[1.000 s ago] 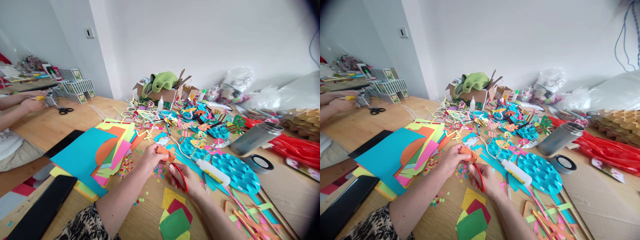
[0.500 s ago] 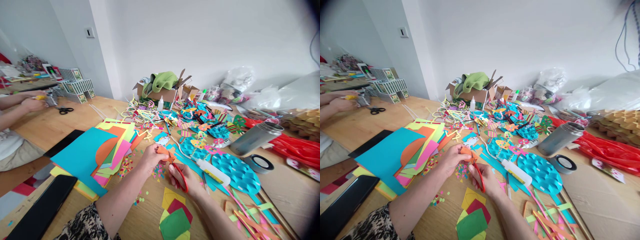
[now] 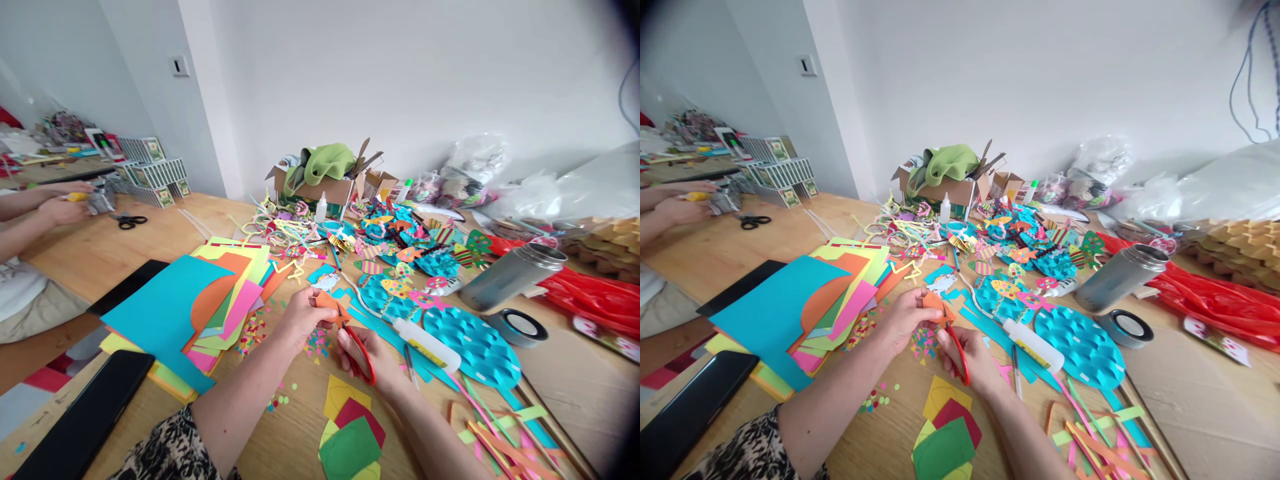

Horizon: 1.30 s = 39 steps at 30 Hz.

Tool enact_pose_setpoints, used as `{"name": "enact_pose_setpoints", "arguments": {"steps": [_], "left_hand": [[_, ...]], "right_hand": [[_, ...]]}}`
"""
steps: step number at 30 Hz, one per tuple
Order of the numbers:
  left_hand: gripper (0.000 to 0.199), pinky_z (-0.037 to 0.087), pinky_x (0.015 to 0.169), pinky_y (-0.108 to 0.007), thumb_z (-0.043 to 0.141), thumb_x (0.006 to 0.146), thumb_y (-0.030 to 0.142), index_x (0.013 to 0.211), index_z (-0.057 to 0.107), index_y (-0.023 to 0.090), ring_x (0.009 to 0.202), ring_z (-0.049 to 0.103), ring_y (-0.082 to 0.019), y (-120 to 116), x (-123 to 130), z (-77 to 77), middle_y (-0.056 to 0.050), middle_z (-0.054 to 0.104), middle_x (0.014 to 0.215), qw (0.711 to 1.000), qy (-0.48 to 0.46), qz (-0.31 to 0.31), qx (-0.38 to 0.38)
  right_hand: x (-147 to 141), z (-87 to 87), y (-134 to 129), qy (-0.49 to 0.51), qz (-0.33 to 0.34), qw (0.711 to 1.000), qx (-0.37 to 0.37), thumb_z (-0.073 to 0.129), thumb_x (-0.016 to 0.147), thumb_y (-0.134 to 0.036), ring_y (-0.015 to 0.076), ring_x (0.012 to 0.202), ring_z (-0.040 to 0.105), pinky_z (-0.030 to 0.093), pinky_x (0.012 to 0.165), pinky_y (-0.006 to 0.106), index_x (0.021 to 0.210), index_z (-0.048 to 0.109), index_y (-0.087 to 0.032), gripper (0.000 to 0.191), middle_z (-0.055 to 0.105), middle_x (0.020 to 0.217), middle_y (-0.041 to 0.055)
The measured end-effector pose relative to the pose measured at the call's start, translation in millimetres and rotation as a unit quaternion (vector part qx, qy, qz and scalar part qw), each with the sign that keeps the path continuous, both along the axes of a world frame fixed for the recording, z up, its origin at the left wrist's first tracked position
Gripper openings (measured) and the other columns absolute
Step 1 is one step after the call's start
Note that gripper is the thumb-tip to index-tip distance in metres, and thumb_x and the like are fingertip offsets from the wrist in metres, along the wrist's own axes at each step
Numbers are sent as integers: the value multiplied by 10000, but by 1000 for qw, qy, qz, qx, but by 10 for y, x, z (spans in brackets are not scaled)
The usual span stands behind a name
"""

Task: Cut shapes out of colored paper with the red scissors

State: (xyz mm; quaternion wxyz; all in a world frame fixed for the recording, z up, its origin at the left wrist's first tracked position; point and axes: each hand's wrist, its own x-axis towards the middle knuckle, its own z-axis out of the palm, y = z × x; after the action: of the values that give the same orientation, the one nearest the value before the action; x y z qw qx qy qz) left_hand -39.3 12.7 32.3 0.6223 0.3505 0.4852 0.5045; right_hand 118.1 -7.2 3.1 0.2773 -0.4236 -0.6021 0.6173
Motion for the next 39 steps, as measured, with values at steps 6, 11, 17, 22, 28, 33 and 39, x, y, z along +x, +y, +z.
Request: {"name": "enact_pose_setpoints", "arguments": {"steps": [6, 11, 17, 22, 28, 33, 39], "left_hand": [[322, 497, 541, -242, 708, 565, 92, 864, 592, 128, 619, 651, -151, 6, 8, -4, -63, 718, 763, 1000, 7, 0, -5], [307, 497, 532, -237, 705, 572, 86, 852, 588, 136, 618, 655, -151, 4, 5, -6, -54, 716, 754, 1000, 10, 3, -4], [294, 505, 540, -238, 700, 588, 90, 856, 589, 137, 622, 660, -150, 7, 4, -20, -56, 722, 763, 1000, 9, -2, -5], [301, 502, 536, -241, 703, 583, 86, 861, 596, 129, 603, 650, -146, 12, -1, -17, -64, 720, 764, 1000, 6, 0, -5], [305, 499, 533, -236, 707, 581, 87, 862, 593, 129, 607, 652, -145, 8, 2, -21, -68, 723, 772, 1000, 2, -2, -5], [301, 497, 532, -238, 705, 585, 94, 857, 584, 133, 588, 640, -136, 11, 4, -17, -56, 717, 758, 1000, 5, 2, -7], [309, 497, 529, -240, 701, 580, 90, 858, 575, 135, 594, 642, -140, 9, 7, -13, -53, 714, 751, 1000, 3, 2, -6]], "right_hand": [[11, -37, 8, 6, 3, 1000, -3, 553, 788, -762, 93, 423, 450, 323, 429, 222, 652, 510, -183, 596, 542, 519, -8], [16, -40, 5, 10, 8, 1000, -1, 559, 796, -749, 95, 434, 459, 335, 438, 224, 657, 518, -184, 583, 550, 535, -7], [14, -14, -2, 2, 6, 1000, 1, 551, 796, -755, 96, 440, 467, 334, 443, 225, 651, 519, -182, 592, 554, 538, -3], [6, -13, 8, -1, 4, 1000, 5, 568, 790, -748, 93, 436, 457, 326, 441, 224, 645, 511, -182, 588, 545, 530, -7], [7, -21, 2, -3, 3, 1000, 7, 544, 795, -761, 89, 419, 440, 314, 428, 223, 633, 499, -186, 599, 531, 512, -11], [1, -20, 4, -1, -3, 1000, 9, 565, 776, -764, 88, 403, 432, 308, 419, 223, 616, 495, -189, 601, 528, 498, -14], [-8, -26, 4, -1, -8, 1000, 2, 551, 775, -777, 89, 399, 436, 307, 413, 220, 627, 499, -188, 609, 528, 494, -13]]}}
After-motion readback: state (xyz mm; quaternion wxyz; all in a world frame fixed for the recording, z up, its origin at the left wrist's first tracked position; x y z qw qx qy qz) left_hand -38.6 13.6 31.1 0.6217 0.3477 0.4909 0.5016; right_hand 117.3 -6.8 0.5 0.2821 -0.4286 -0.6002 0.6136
